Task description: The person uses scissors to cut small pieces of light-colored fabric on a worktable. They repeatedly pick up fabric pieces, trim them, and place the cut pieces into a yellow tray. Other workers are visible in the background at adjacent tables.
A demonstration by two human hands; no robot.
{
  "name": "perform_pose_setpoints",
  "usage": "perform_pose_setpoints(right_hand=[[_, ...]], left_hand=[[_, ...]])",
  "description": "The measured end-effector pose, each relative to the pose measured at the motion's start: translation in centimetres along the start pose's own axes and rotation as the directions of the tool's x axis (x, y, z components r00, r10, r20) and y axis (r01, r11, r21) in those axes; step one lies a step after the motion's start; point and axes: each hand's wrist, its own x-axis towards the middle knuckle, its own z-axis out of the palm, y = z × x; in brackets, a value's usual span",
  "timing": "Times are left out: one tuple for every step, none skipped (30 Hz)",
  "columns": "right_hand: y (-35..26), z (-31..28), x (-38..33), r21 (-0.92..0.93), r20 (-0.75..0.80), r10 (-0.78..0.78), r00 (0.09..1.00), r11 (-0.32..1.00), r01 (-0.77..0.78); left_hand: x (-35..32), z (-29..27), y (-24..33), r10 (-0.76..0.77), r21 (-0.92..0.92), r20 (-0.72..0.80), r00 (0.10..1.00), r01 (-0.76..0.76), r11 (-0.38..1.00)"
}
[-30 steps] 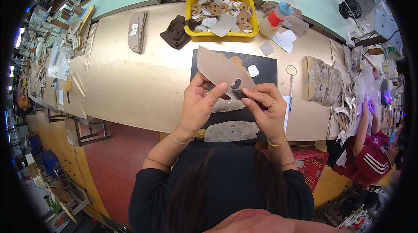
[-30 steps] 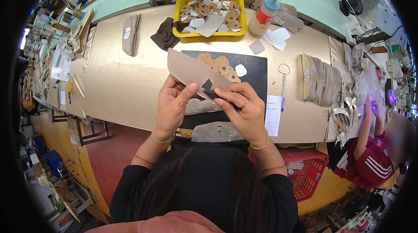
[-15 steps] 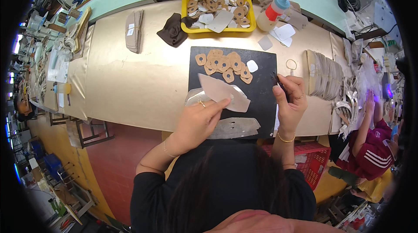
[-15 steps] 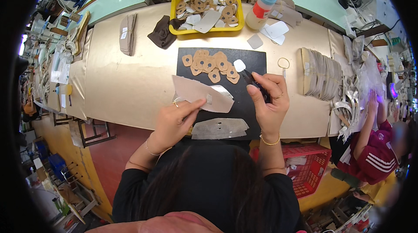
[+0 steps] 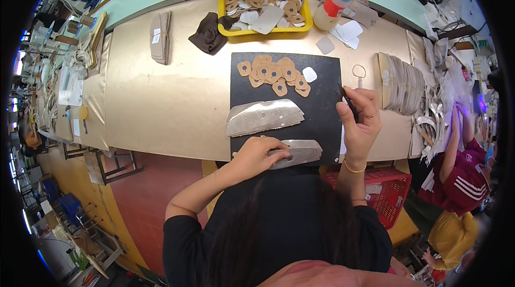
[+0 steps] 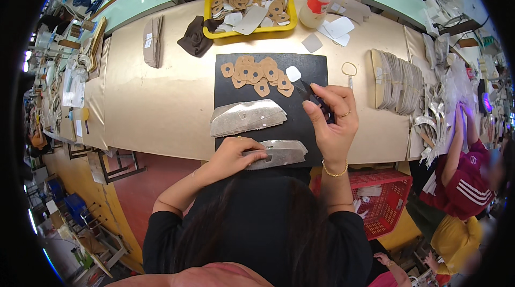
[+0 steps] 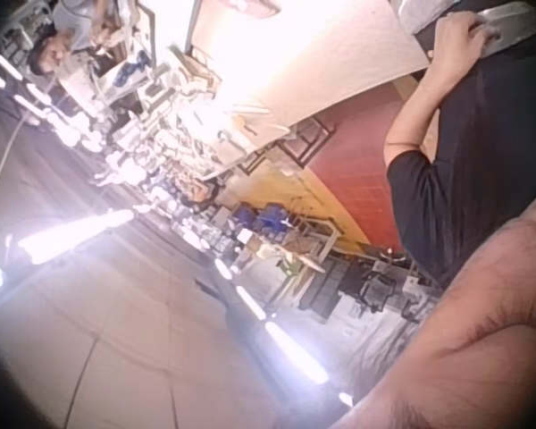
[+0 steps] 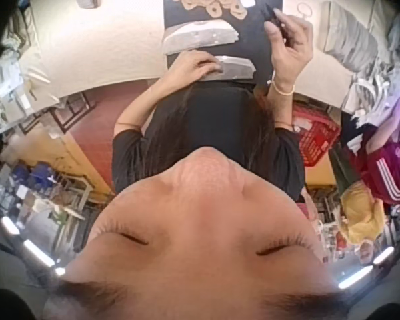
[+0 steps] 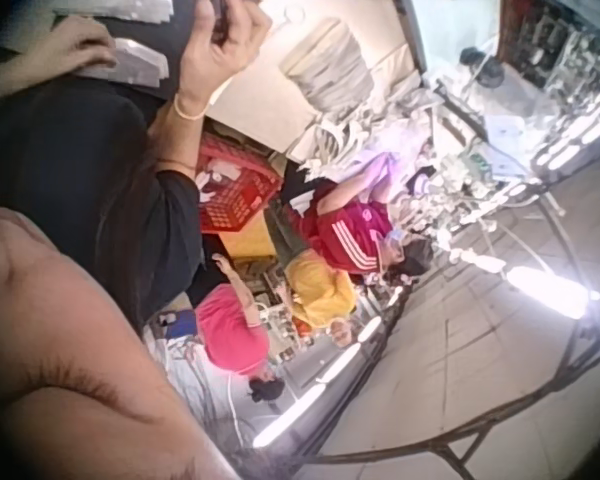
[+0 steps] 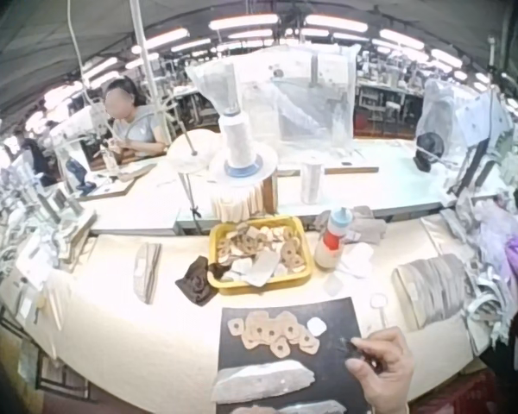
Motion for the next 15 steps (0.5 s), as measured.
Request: perform_pose_setpoints(right_hand=[[0.0,0.1,0.0,0.004,0.007,0.006,1.0,1.0,-0.006],[0.0,0.2,0.0,0.01,0.008,-0.002,1.0,1.0,0.002],[0.1,0.4,0.0,0.012,0.025,0.025,0.999,1.0,-0.025],[0.4,0.6,0.1,0.016,0.037,0.037,0.999,0.999,-0.038],[0.7,0.9,0.1,0.018,0.05,0.05,0.997,0.999,-0.051],[1.2,1.1,0.2,-0.098,0.144,0.103,0.984,0.991,-0.089],[1.8,1.5,0.3,-0.216,0.231,0.162,0.959,0.97,-0.112],[2.5,1.9,0.2,-0.331,0.306,0.228,0.924,0.936,-0.121],[3.2,2.5,0.0,-0.401,0.339,0.248,0.907,0.911,-0.099],[4.0,3.3,-0.4,-0.468,0.37,0.272,0.888,0.88,-0.074],[4.8,4.0,-0.8,-0.538,0.401,0.317,0.86,0.841,-0.059],[5.4,4.4,-1.1,-0.567,0.42,0.285,0.861,0.824,0.004],[5.9,4.7,-1.6,-0.56,0.419,0.279,0.864,0.829,0.003],[6.3,5.0,-2.0,-0.551,0.416,0.273,0.867,0.834,0.002],[6.5,5.1,-2.2,-0.557,0.407,0.299,0.863,0.83,-0.025]], left_hand=[[0.1,0.4,-0.7,-0.124,0.035,0.051,0.991,0.123,0.992],[-0.3,0.7,-1.1,-0.105,0.107,0.007,0.994,0.104,0.989],[-0.4,0.6,-1.6,-0.014,0.206,-0.095,0.995,0.033,0.978],[-0.6,0.4,-2.1,0.021,0.318,-0.149,0.989,0.028,0.948],[-0.6,0.2,-2.4,0.066,0.426,-0.201,0.977,0.027,0.904],[-0.5,-0.2,-2.7,0.045,0.427,-0.252,0.967,0.069,0.901],[-0.2,-0.6,-3.0,0.032,0.429,-0.308,0.951,0.108,0.897],[-0.1,-0.8,-3.1,0.02,0.428,-0.362,0.932,0.147,0.892],[0.1,-1.0,-3.2,0.024,0.434,-0.35,0.936,0.139,0.89],[0.1,-1.0,-3.2,0.026,0.437,-0.337,0.941,0.132,0.889],[0.1,-1.0,-3.2,0.042,0.444,-0.334,0.942,0.118,0.888],[0.1,-0.7,-3.2,0.025,0.442,-0.339,0.941,0.135,0.887],[0.1,-0.4,-3.2,0.021,0.444,-0.355,0.935,0.148,0.884],[0.1,-0.2,-3.4,0.018,0.447,-0.37,0.929,0.161,0.88],[0.0,-0.1,-3.6,0.016,0.44,-0.408,0.913,0.181,0.879]])
